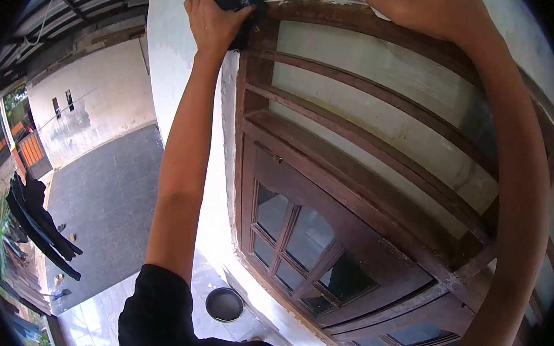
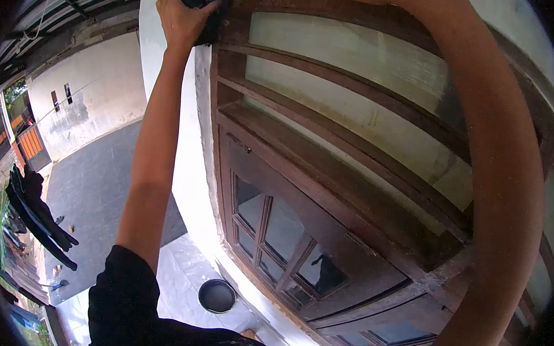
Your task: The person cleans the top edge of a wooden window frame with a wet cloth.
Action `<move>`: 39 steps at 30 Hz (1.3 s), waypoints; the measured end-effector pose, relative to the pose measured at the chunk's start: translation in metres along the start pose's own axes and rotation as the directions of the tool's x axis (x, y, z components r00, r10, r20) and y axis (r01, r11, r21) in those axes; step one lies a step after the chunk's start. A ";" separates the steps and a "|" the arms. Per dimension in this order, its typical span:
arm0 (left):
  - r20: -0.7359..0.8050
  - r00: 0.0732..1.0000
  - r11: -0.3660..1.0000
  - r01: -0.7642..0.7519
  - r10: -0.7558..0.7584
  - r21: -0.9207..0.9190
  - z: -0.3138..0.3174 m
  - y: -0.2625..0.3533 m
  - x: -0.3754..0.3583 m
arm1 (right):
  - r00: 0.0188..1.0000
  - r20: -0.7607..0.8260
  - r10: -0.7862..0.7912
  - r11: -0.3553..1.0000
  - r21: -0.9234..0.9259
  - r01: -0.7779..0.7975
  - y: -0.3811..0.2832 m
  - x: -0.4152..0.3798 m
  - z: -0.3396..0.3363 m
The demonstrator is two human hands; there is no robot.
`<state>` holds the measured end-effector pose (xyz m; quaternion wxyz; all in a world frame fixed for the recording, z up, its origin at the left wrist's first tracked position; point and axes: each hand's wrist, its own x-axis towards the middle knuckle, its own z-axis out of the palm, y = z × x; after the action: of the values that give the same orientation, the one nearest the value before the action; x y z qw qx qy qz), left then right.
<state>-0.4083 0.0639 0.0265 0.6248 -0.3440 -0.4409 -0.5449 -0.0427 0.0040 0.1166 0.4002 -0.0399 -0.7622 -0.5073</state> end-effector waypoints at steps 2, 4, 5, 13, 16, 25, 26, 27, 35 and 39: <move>0.011 0.999 0.997 -0.029 0.030 -0.068 -0.004 0.000 0.005 | 1.000 0.005 -0.008 0.999 0.035 0.008 0.003 -0.001 0.001; 0.067 0.995 0.996 0.073 -0.070 -0.046 -0.006 0.008 0.007 | 0.999 0.029 0.039 0.999 0.020 -0.040 -0.015 -0.002 -0.012; 0.065 0.995 0.996 0.072 -0.070 -0.043 -0.010 0.009 0.009 | 0.999 0.026 0.037 0.999 0.021 -0.038 -0.010 -0.002 -0.009; 0.387 0.860 0.936 0.247 -0.331 0.251 -0.030 0.009 0.036 | 0.998 0.031 0.047 0.999 -0.002 -0.047 -0.018 -0.003 -0.013; 0.396 0.860 0.931 0.210 -0.321 0.298 -0.023 0.010 0.041 | 0.999 0.009 0.048 0.999 0.002 -0.048 -0.015 -0.005 -0.010; 0.415 0.878 0.970 0.197 -0.238 0.140 -0.026 0.001 0.036 | 0.999 -0.043 -0.005 1.000 0.029 0.006 0.007 -0.003 0.008; 0.417 0.876 0.969 0.198 -0.243 0.150 -0.026 0.001 0.035 | 0.999 -0.047 -0.008 1.000 0.028 0.009 0.006 0.000 0.006; 0.412 0.878 0.969 0.197 -0.242 0.150 -0.024 -0.002 0.036 | 1.000 0.014 0.015 0.998 0.060 -0.016 0.006 0.003 0.003; 0.484 0.841 0.936 0.069 -0.240 0.345 -0.024 0.008 0.057 | 0.999 -0.003 0.053 0.998 -0.016 -0.053 -0.014 -0.005 -0.005; 0.415 0.900 0.943 -0.013 -0.135 0.334 -0.021 0.001 0.049 | 0.998 0.019 0.053 0.998 -0.017 -0.053 -0.004 0.001 0.000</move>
<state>-0.4023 0.0261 0.0638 0.5421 -0.3332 -0.6636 -0.3934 -0.0451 0.0016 0.1139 0.4058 -0.0682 -0.7606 -0.5022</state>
